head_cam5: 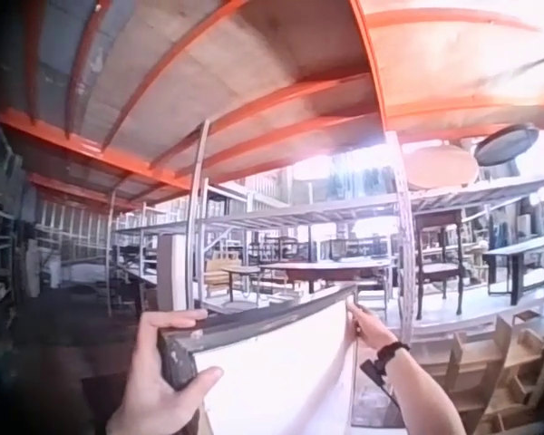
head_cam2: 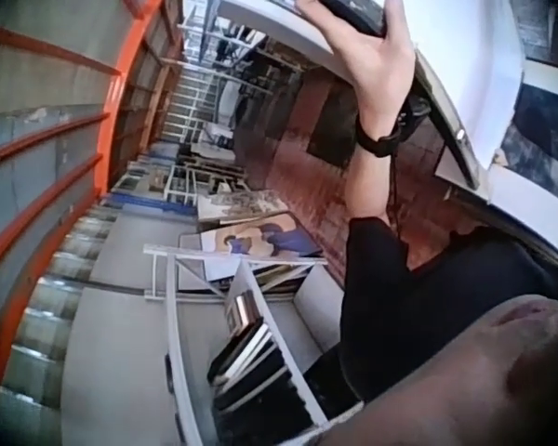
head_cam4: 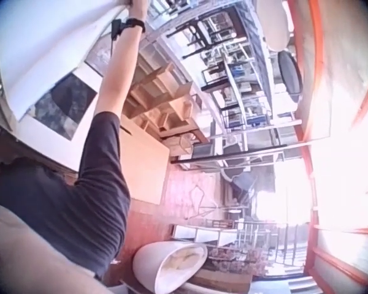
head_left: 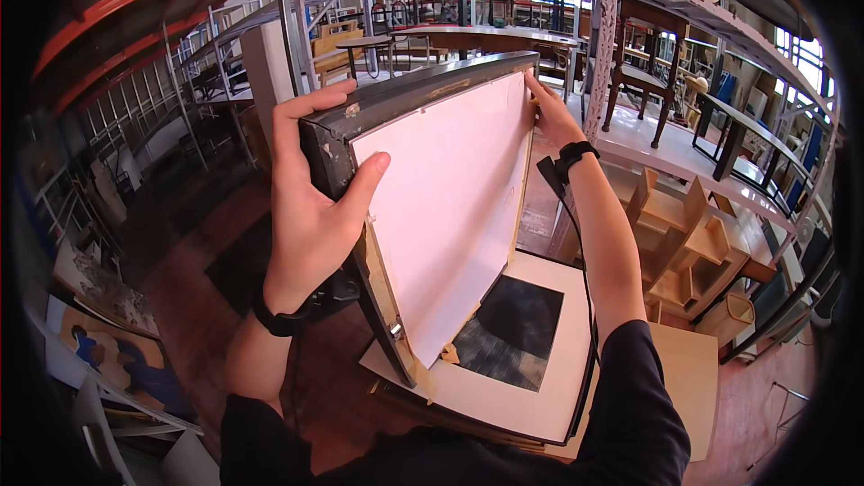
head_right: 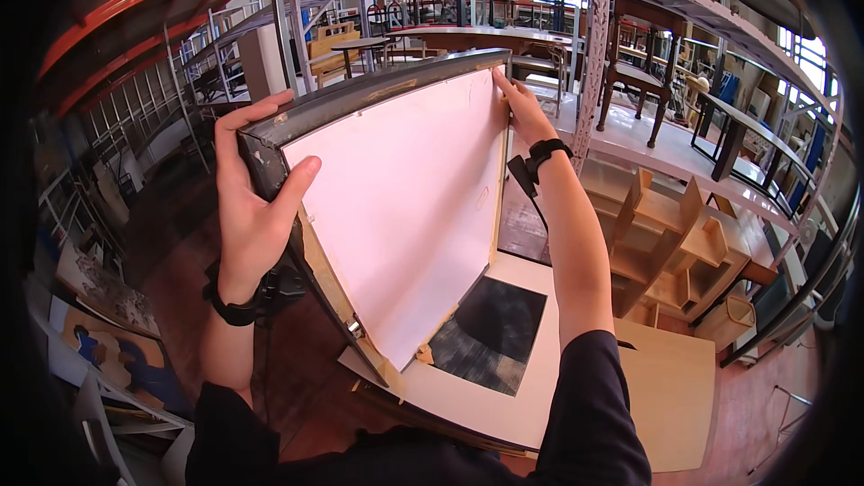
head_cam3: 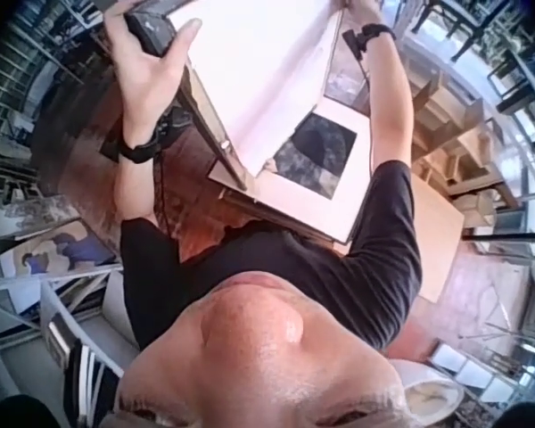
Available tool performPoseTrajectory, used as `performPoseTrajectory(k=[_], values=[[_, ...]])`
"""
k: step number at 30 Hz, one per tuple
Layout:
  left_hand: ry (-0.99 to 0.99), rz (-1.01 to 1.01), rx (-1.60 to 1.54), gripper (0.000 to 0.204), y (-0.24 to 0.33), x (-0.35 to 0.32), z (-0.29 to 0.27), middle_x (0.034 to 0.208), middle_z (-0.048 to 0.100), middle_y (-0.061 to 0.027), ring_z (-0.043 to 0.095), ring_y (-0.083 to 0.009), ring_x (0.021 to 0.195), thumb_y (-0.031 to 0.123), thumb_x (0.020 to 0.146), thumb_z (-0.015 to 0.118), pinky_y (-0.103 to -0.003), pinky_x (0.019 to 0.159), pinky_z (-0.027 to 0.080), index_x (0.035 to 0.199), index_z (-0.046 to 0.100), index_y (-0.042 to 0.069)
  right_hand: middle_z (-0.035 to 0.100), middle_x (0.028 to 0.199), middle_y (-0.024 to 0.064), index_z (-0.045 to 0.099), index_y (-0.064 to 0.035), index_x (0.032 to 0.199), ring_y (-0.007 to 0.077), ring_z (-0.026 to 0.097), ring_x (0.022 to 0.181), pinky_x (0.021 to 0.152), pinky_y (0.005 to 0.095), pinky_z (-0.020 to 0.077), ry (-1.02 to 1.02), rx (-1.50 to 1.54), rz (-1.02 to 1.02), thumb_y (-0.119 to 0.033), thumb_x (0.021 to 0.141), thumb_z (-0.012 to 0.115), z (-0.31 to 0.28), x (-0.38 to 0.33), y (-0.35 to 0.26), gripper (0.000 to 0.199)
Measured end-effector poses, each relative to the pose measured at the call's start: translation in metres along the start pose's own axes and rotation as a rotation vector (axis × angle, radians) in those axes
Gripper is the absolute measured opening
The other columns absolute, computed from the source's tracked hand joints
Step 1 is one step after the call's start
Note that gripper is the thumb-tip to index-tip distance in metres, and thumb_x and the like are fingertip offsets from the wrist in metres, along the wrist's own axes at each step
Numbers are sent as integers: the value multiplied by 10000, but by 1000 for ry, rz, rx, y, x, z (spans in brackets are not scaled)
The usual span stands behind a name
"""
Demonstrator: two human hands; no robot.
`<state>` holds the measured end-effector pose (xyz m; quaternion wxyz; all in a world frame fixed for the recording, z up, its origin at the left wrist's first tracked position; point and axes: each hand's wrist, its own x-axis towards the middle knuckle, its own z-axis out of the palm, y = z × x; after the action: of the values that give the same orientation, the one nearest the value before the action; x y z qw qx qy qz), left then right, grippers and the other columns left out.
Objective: Organizing and stacking framed art pieces from a shelf onto a table.
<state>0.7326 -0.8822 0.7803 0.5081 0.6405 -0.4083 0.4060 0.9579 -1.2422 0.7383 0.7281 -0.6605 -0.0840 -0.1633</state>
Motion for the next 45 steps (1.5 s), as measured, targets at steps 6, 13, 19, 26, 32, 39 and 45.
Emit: performPoseTrajectory(k=[6, 13, 19, 26, 32, 39, 45], values=[[43, 36, -13, 483, -3, -1, 6, 1218, 495, -146, 505, -189, 1095, -73, 744, 647, -310, 949, 387, 1150, 402, 19, 444, 935, 63, 467, -12, 1195, 172, 412, 865, 751, 315, 329, 106, 22, -8, -560, 766, 670, -4, 7, 8, 724], [10, 6, 87, 478, -2, 0, 0, 1219, 503, -152, 507, -183, 1086, -70, 729, 668, -313, 940, 398, 1128, 420, 19, 372, 1346, 223, 155, 102, 1408, 301, 397, 1228, 1021, 411, 309, 17, 5, 15, -591, 688, 726, -3, 1, 3, 1151], [1, 27, 6, 459, 1, 1, 2, 1215, 503, -150, 500, -180, 1093, -56, 728, 678, -310, 947, 390, 1105, 429, 22, 401, 1347, 205, 198, 112, 1393, 266, 392, 1256, 1035, 361, 306, 16, 46, -30, -565, 733, 701, 0, -8, 0, 1071], [-56, 32, 23, 477, 7, 1, 2, 1258, 476, -165, 481, -183, 1125, -31, 750, 675, -323, 975, 370, 1140, 406, 25, 378, 1357, 223, 197, 111, 1394, 287, 393, 1251, 1038, 364, 303, 74, 36, -14, -579, 712, 711, -4, -9, 0, 1098], [-53, -37, -3, 458, 7, 6, 2, 1236, 489, -144, 517, -166, 1068, -46, 762, 668, -293, 923, 418, 1132, 404, 14, 399, 1289, 200, 354, 53, 1318, 295, 421, 1204, 1001, 376, 360, 410, -335, -660, -474, 656, 797, 4, -29, -21, 955], [-52, -3, 41, 477, 7, 8, -6, 1217, 503, -140, 516, -160, 1082, -37, 776, 671, -298, 932, 425, 1167, 400, -17, 416, 1315, 196, 409, -9, 1319, 342, 393, 1228, 1017, 424, 339, -217, -748, -1257, -430, 630, 821, 111, -140, -127, 907], [-54, -14, 25, 504, 14, 9, 5, 1234, 499, -155, 509, -178, 1105, -27, 790, 662, -305, 962, 403, 1206, 378, -24, 595, 1062, 200, 546, 37, 1161, 311, 543, 1048, 900, 367, 439, -417, -737, -1093, -420, 577, 848, 122, -146, -134, 801]])
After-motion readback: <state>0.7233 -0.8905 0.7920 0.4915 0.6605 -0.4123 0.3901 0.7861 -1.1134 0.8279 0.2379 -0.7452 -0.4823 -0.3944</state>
